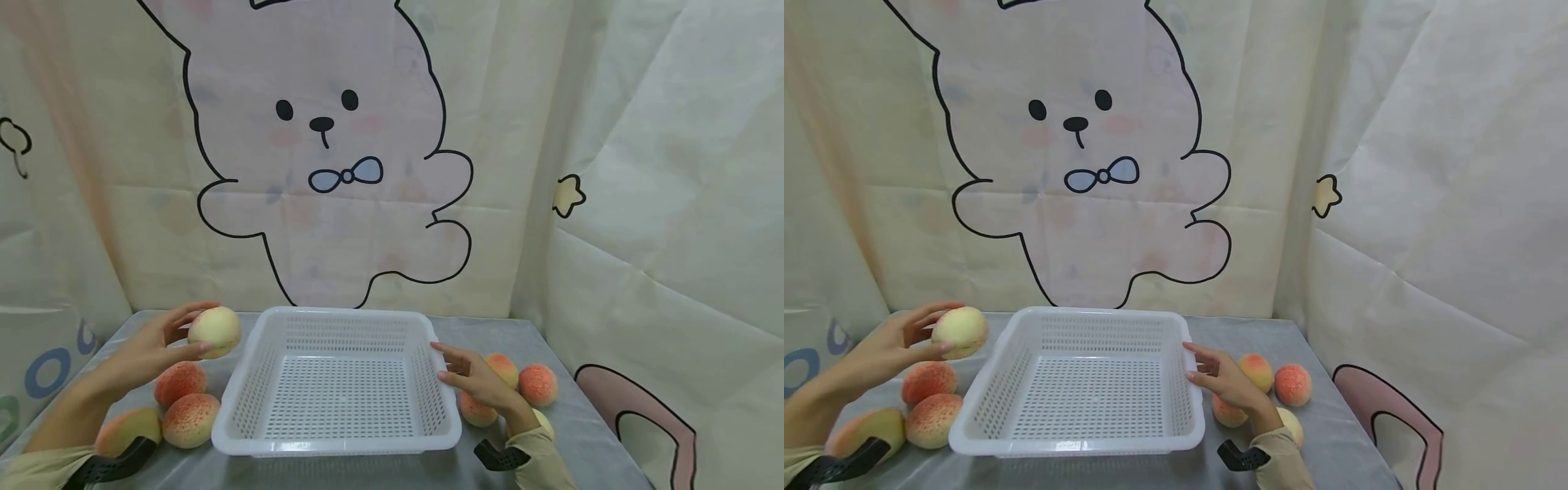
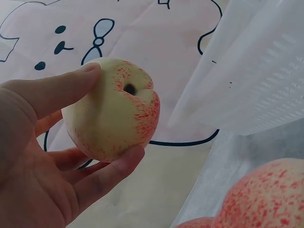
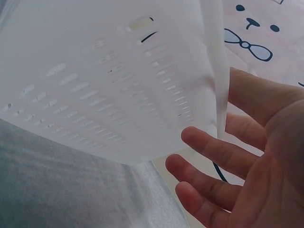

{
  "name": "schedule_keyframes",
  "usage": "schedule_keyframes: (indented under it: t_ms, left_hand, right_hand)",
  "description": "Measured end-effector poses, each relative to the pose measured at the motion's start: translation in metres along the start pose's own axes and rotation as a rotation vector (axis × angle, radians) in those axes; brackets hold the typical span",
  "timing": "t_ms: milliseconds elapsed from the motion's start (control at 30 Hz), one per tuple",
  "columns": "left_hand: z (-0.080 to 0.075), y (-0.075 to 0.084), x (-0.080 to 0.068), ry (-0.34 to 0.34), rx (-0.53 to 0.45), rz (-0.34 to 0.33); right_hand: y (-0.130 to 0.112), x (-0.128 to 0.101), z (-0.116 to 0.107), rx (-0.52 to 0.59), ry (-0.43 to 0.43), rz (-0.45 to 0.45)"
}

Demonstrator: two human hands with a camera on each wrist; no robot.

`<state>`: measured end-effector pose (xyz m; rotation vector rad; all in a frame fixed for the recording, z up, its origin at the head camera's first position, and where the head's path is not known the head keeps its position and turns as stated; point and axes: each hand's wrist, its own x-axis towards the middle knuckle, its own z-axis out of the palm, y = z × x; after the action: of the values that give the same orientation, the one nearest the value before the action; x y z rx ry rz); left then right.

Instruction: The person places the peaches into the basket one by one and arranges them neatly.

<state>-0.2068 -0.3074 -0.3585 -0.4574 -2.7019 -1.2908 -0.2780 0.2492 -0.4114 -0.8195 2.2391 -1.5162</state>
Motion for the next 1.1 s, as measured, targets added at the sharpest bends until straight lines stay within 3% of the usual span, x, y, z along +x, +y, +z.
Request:
schedule_keyframes:
  t_ms: [400, 667, 1100]
  left_hand:
    - [0.014, 0.009, 0.015, -0.031, -0.047, 0.061]
    - [0.020, 0.018, 0.030, -0.100, -0.127, 0.074]
    - [0.037, 0.028, 0.065, -0.232, -0.175, 0.075]
  right_hand:
    - [0.000, 0.000, 0.001, -0.008, 0.003, 0.008]
    - [0.000, 0.000, 0.000, -0.015, 0.008, 0.020]
    - [0.005, 0.002, -0.002, -0.015, 0.007, -0.006]
